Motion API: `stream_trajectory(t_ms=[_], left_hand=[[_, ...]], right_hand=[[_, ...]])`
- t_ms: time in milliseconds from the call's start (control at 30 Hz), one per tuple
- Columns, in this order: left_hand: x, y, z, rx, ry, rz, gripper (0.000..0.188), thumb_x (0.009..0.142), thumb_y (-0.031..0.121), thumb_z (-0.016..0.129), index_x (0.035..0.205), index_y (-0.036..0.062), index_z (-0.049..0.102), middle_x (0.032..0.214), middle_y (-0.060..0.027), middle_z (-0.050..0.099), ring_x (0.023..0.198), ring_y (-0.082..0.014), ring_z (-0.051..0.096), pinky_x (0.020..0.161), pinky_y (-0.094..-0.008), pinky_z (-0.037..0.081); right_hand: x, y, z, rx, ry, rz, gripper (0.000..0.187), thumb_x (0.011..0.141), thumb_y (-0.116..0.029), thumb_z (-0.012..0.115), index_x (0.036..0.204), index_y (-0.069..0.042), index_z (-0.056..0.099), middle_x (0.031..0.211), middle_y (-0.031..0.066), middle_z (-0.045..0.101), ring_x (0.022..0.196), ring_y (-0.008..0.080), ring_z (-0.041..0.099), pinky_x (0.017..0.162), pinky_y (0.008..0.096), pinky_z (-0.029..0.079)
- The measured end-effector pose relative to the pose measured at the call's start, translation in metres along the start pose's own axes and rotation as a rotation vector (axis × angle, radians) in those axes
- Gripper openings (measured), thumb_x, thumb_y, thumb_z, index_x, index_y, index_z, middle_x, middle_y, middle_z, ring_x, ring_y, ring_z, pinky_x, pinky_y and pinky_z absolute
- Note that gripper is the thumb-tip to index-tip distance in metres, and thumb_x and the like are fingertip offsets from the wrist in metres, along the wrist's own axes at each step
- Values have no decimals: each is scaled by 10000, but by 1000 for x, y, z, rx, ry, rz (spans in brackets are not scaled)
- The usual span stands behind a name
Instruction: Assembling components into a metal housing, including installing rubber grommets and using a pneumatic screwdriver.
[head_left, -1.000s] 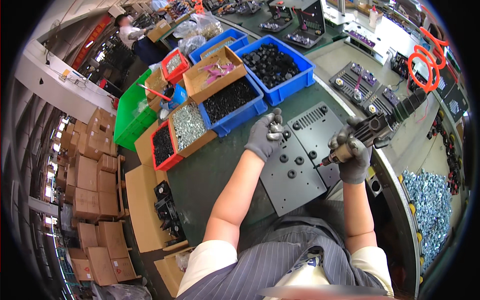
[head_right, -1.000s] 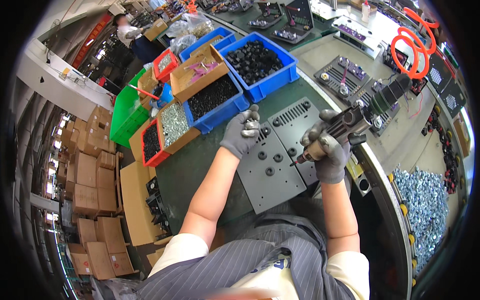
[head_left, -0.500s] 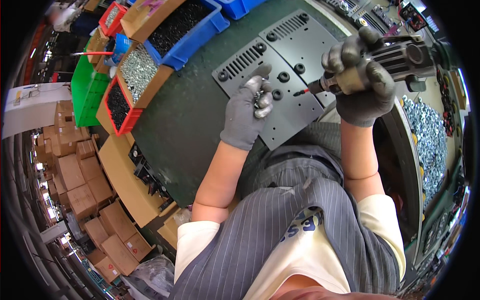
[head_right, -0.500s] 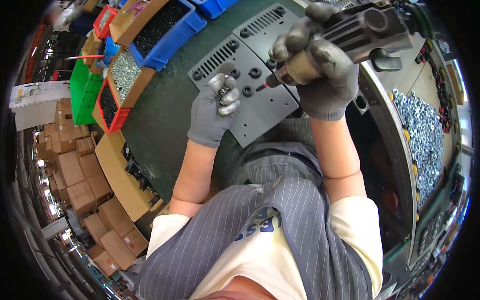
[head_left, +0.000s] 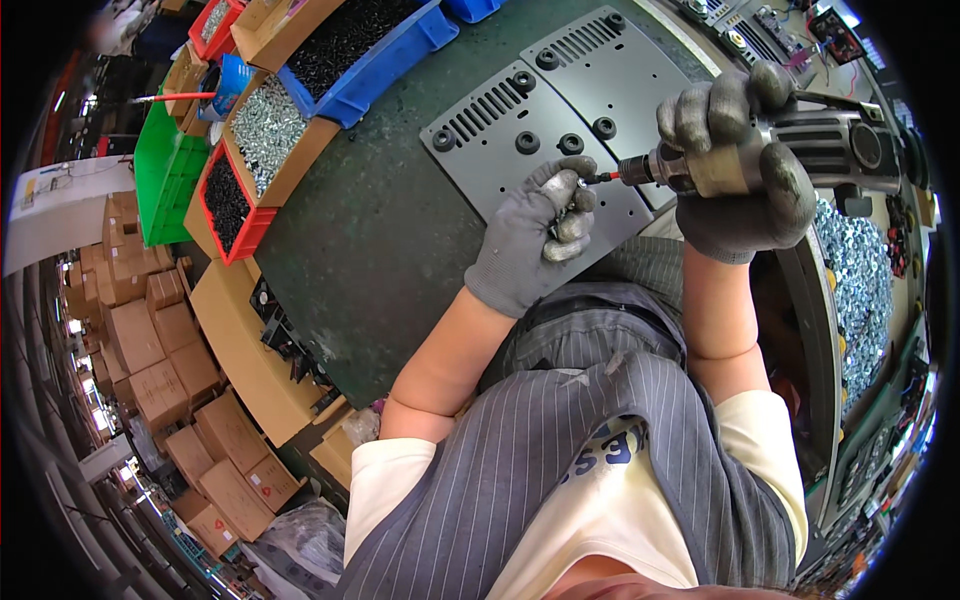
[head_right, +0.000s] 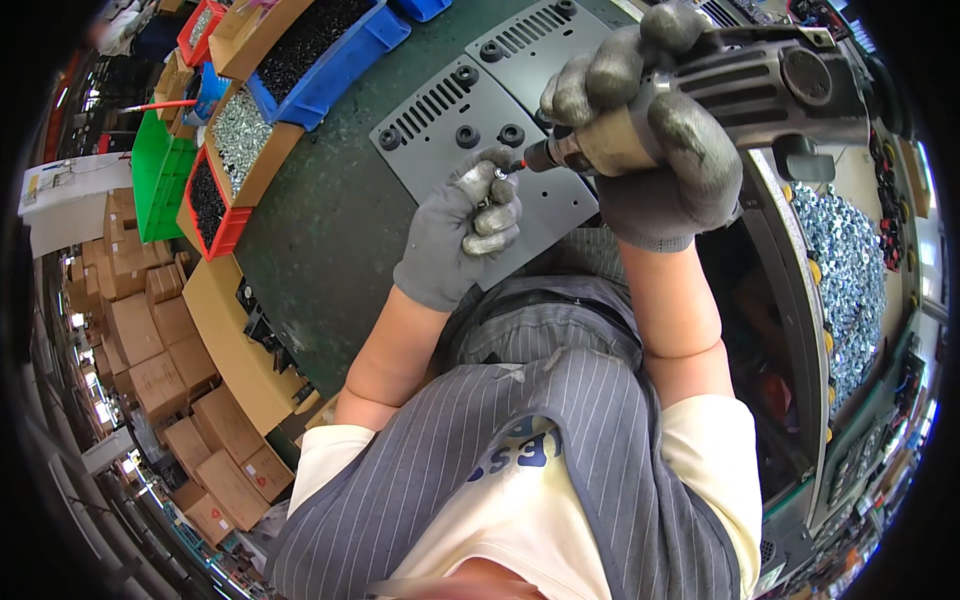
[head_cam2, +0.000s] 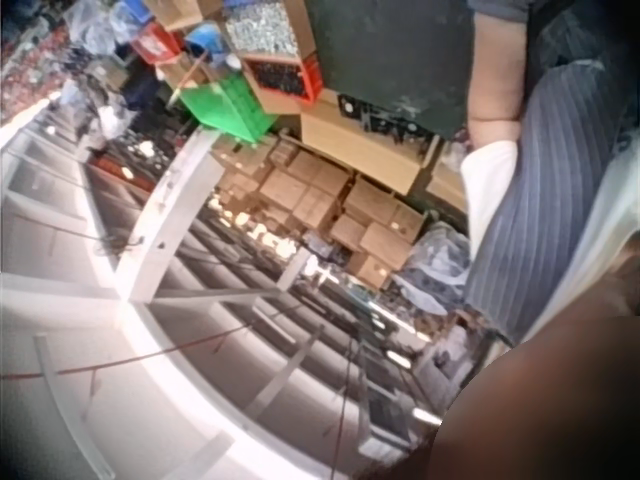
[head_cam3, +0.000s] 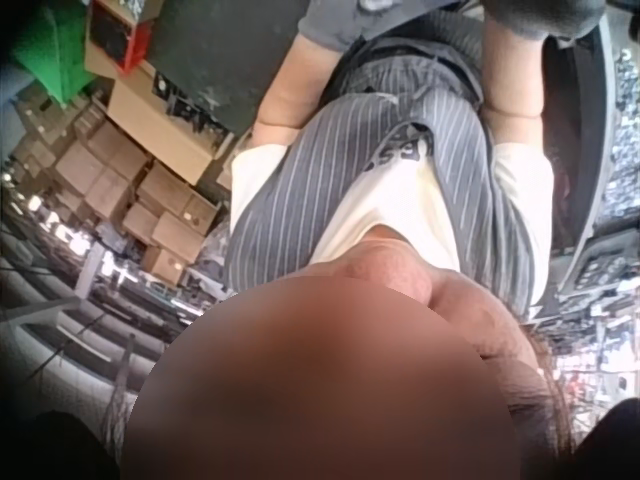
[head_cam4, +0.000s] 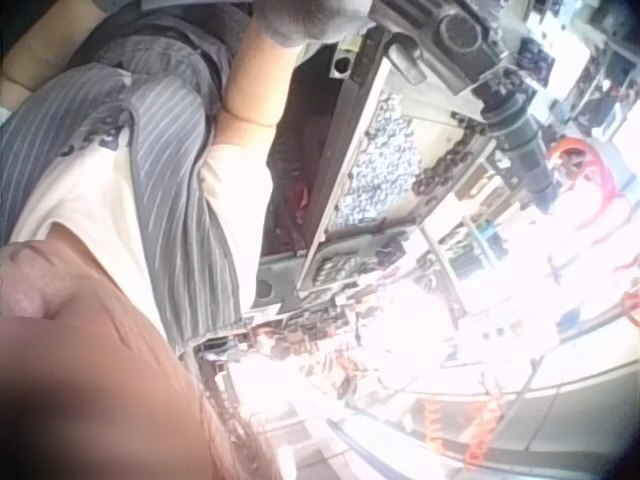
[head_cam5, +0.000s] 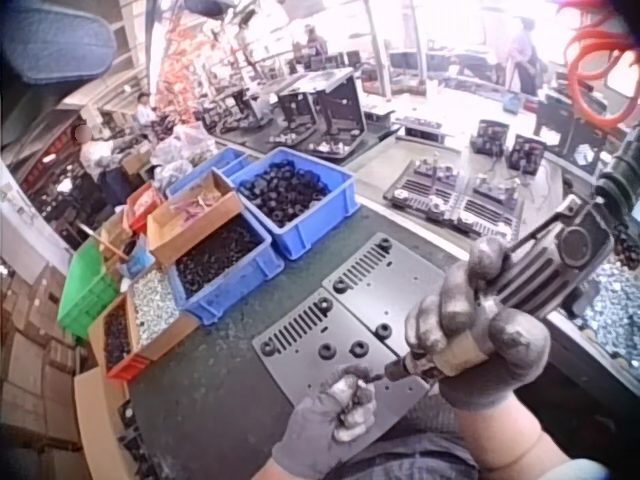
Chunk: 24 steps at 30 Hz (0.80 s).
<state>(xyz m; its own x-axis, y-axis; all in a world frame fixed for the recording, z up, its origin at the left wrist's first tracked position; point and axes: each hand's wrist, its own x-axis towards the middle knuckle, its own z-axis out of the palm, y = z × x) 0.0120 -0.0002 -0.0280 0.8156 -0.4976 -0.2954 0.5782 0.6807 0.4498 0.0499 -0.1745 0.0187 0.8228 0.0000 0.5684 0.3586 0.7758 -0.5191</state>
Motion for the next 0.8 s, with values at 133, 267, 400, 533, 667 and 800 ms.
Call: stream_trajectory(t_ms=[133, 267, 400, 533, 667, 800], left_hand=[[2, -3, -7, -242, -82, -115, 234, 952, 146, 426, 1137, 9, 474, 830, -53, 505, 578, -70, 389, 425, -149, 338], [10, -3, -2, -172, -49, -144, 226, 952, 142, 419, 1122, 8, 486, 812, -47, 511, 563, -59, 384, 411, -146, 334], [11, -1, 9, -6, -97, -251, 234, 947, 177, 440, 1086, 7, 519, 770, -28, 513, 539, -46, 379, 395, -142, 315], [16, 9, 40, 581, 12, -128, 300, 886, 286, 558, 1037, 28, 583, 737, -16, 524, 560, -57, 431, 438, -200, 368], [61, 22, 26, 1851, 116, 495, 315, 811, 330, 636, 992, 71, 633, 736, -43, 564, 609, -131, 529, 539, -289, 439], [90, 22, 24, 2195, 178, 360, 275, 772, 328, 665, 970, 138, 663, 780, -88, 616, 744, -260, 601, 641, -366, 466]], right_hand=[[-2, -1, -7, -33, -50, -8, 488, 754, -269, 547, 1188, -86, 422, 783, 30, 395, 691, 169, 441, 645, 318, 339], [-1, -9, -20, -11, -175, -20, 503, 778, -170, 565, 1258, -128, 423, 916, 57, 555, 770, 192, 562, 707, 356, 461], [-2, -16, -24, 86, -70, -55, 570, 764, -307, 559, 1249, -36, 434, 782, -7, 419, 617, 88, 417, 585, 240, 351], [-5, -29, -53, 290, 160, 4, 431, 794, -310, 508, 1131, -43, 494, 892, 66, 544, 775, 198, 509, 689, 314, 404], [-11, -58, -84, 203, 293, 4, 413, 799, -269, 502, 1119, -8, 500, 876, 94, 554, 794, 235, 520, 711, 350, 432], [-11, -74, -91, -83, 396, -58, 428, 792, -255, 514, 1128, 11, 500, 865, 114, 557, 803, 253, 525, 726, 366, 436]])
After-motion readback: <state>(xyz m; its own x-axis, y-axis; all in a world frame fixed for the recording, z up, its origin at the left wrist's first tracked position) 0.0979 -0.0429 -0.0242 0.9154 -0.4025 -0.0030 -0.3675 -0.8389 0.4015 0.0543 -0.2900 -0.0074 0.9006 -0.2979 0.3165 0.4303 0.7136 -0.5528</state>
